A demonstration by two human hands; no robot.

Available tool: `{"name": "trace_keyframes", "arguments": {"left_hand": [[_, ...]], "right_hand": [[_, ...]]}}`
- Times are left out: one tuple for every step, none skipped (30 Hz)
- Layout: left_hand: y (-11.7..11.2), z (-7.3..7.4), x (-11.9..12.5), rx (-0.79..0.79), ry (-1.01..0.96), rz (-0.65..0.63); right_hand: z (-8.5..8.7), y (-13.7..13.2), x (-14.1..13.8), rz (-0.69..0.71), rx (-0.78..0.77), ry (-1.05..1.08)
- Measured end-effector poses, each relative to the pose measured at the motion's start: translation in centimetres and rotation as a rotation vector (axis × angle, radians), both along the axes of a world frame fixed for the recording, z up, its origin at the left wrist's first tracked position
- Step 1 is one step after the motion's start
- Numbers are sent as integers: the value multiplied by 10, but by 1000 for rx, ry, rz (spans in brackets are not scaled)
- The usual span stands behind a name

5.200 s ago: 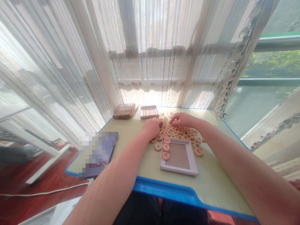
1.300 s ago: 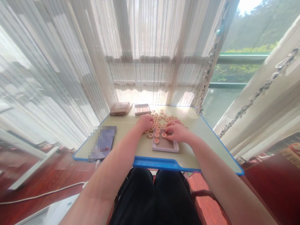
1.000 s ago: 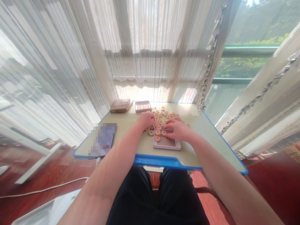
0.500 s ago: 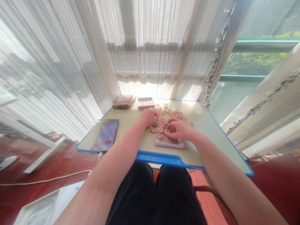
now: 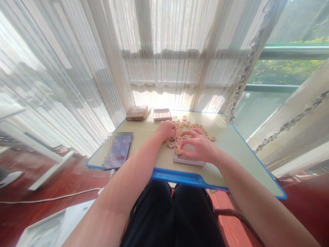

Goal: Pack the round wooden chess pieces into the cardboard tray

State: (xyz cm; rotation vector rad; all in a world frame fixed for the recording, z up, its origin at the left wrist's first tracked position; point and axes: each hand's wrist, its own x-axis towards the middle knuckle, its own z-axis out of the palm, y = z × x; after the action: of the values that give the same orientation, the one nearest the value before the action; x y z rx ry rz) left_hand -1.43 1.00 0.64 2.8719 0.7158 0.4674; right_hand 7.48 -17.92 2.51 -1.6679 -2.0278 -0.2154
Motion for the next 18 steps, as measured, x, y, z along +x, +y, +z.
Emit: {"name": "trace_keyframes", "arguments": {"left_hand": [[0, 0, 0, -1, 0, 1], [0, 0, 0, -3, -1, 3], [0, 0, 1, -6, -1, 5], [0, 1, 1, -10, -1, 7], [0, 1, 1, -14, 0, 9], [0, 1, 0, -18, 2, 12], [0, 1, 0, -19, 1, 16], [0, 1, 0, -18, 1, 17], [0, 1, 0, -18, 0, 18], [0, 1, 0, -17, -1, 17], [0, 1, 0, -16, 0, 14], [0, 2, 0, -15, 2, 13], [-1, 2, 0, -15, 4, 13], [-1, 3, 0, -15, 5, 16], [-2, 3, 0, -15, 5, 19], [-2, 3, 0, -14, 3, 20], [-2, 3, 0, -13, 1, 19], [-2, 4, 0, -11, -1, 16]], "right_hand": [[-2, 1, 0, -10, 2, -14], [-5, 2, 0, -14, -1, -22], [-7, 3, 0, -13, -6, -25], [-9, 4, 1, -7, -9, -24], [-10, 5, 1, 0, -12, -24], [-11, 5, 0, 6, -13, -24], [-11, 5, 0, 11, -14, -25], [-11, 6, -1, 12, -14, -27], [-11, 6, -1, 9, -15, -30], [-11, 6, -2, 6, -18, -33], [-10, 6, -3, 1, -22, -37], [-10, 6, -3, -3, -27, -41], [-10, 6, -3, -6, -32, -47], [-10, 6, -3, -7, -37, -53], [-10, 7, -3, -5, -41, -59], [-10, 7, -3, -2, -45, -62], [-11, 7, -3, 1, -45, -63], [-11, 7, -2, 2, -44, -62]]}}
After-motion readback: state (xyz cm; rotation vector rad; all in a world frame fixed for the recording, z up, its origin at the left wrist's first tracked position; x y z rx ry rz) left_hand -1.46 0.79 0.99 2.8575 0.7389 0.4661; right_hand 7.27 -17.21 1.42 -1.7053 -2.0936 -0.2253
